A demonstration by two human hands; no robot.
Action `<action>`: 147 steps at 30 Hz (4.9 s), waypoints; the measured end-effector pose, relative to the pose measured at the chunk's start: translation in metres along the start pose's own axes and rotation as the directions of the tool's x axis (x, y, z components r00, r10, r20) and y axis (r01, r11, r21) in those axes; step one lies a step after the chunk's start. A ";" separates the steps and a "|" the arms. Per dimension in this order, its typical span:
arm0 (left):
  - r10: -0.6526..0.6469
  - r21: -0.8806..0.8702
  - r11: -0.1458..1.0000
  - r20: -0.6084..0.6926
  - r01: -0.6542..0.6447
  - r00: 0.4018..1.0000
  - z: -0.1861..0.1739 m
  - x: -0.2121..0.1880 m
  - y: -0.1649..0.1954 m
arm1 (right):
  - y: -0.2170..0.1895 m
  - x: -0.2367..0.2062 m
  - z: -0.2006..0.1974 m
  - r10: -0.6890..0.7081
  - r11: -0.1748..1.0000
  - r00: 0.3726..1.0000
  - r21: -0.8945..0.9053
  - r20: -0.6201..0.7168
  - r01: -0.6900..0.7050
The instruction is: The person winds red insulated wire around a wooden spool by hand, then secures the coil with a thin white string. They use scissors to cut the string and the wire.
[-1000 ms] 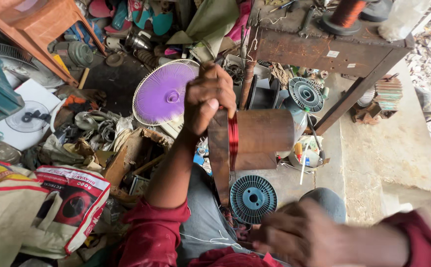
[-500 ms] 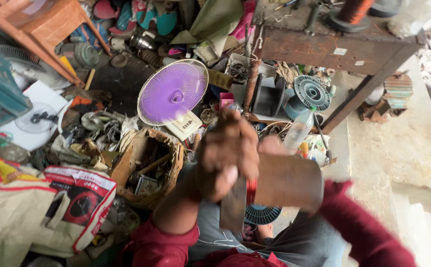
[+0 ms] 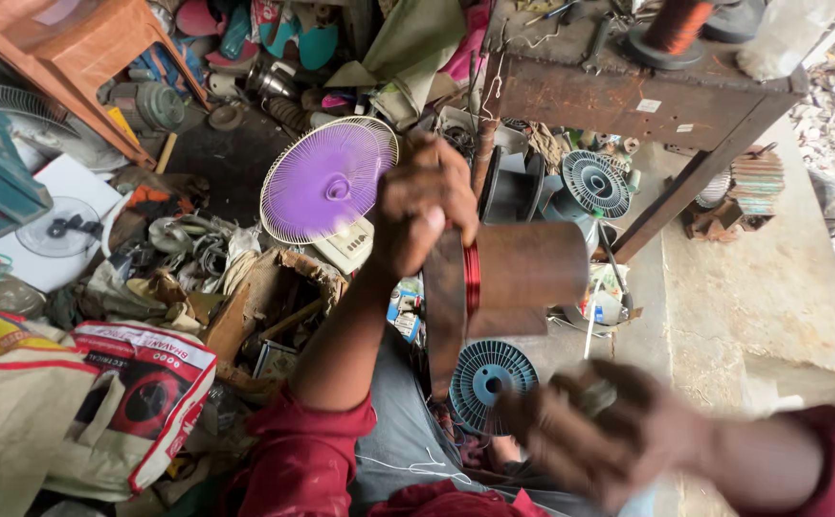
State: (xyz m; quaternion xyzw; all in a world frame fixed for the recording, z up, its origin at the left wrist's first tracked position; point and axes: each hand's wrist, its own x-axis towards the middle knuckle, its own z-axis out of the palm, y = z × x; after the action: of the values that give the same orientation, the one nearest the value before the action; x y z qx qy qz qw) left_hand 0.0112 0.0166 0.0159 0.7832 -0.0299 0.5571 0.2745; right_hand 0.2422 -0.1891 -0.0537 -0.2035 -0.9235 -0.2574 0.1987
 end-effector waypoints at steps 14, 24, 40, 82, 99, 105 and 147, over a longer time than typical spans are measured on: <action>-0.055 -0.093 0.994 0.105 0.065 0.993 0.005 -0.029 0.062 | 0.049 -0.016 0.202 0.543 0.747 0.606 -0.005 0.582 -0.665; -0.005 0.035 0.999 -0.027 0.006 1.000 -0.015 -0.003 -0.003 | -0.049 -0.011 0.044 0.187 0.626 0.935 0.697 0.300 -0.349; 0.042 -0.067 0.997 0.180 -0.030 0.983 0.011 -0.025 0.062 | 0.158 0.014 0.172 0.573 0.797 0.625 -0.183 0.530 -0.575; 0.004 0.076 0.997 -0.029 -0.002 1.000 -0.020 -0.005 -0.009 | -0.051 -0.005 0.026 0.277 0.330 0.914 0.864 0.297 -0.381; -0.016 -0.149 0.988 0.122 0.034 0.992 0.008 -0.031 0.068 | 0.123 -0.016 0.203 0.604 0.729 0.545 -0.127 0.582 -0.673; -0.136 -0.143 0.980 0.011 0.136 0.991 -0.014 -0.022 0.026 | -0.044 -0.033 0.227 0.340 0.570 0.630 0.379 0.699 -0.729; 0.030 -0.067 0.997 0.014 -0.029 0.999 -0.009 0.006 -0.043 | 0.049 0.037 0.010 -0.123 0.939 0.980 -0.337 -0.158 0.064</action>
State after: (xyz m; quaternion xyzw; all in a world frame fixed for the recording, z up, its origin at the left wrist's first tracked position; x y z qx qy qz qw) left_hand 0.0205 0.0588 0.0069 0.7771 -0.0623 0.5540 0.2922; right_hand 0.2321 -0.1349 -0.0254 -0.1659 -0.8547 -0.4345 0.2305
